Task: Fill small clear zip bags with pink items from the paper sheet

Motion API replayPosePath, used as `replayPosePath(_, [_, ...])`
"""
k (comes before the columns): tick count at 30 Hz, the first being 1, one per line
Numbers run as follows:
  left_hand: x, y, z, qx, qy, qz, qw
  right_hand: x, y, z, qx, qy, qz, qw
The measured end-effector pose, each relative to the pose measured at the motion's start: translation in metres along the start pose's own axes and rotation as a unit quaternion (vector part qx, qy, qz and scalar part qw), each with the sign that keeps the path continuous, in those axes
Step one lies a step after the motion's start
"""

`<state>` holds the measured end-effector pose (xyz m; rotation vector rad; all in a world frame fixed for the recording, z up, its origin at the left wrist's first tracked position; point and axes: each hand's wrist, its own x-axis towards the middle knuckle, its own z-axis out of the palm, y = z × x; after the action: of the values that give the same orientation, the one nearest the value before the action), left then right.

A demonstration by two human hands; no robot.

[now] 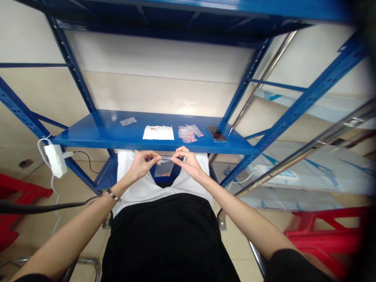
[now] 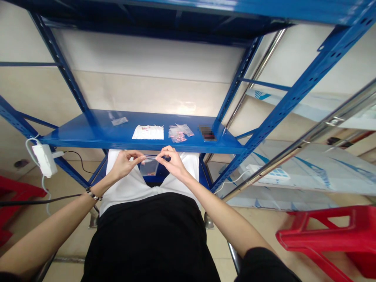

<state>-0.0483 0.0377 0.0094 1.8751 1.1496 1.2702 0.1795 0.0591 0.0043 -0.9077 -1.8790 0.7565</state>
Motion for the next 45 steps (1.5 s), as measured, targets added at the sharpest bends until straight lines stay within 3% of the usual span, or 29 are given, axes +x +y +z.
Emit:
replayPosePath(9, [0.012, -0.009, -0.001, -0.005, -0.048, -0.007, 0.999, 0.006, 0.008, -0.001, 0.004, -0.001, 0.001, 1.000])
replayPosePath(19, [0.006, -0.007, 0.008, -0.026, -0.067, 0.001, 0.997, -0.006, -0.005, 0.009, 0.064, -0.034, -0.006, 0.997])
replayPosePath(30, [0.002, -0.004, 0.017, 0.000, -0.087, 0.004, 0.996, -0.005, 0.002, 0.015, 0.063, -0.047, 0.005, 0.997])
replayPosePath(36, [-0.002, -0.005, 0.024, -0.034, -0.078, -0.008, 0.996, -0.006, 0.004, 0.021, 0.063, 0.002, 0.013, 0.998])
replayPosePath(40, [0.001, -0.005, 0.028, -0.076, -0.135, -0.039, 0.987, 0.000, 0.011, 0.020, 0.088, 0.014, 0.081, 0.993])
replayPosePath(45, [-0.007, 0.003, 0.038, -0.118, -0.193, -0.074, 0.971, 0.005, -0.001, -0.005, 0.148, 0.018, 0.075, 0.986])
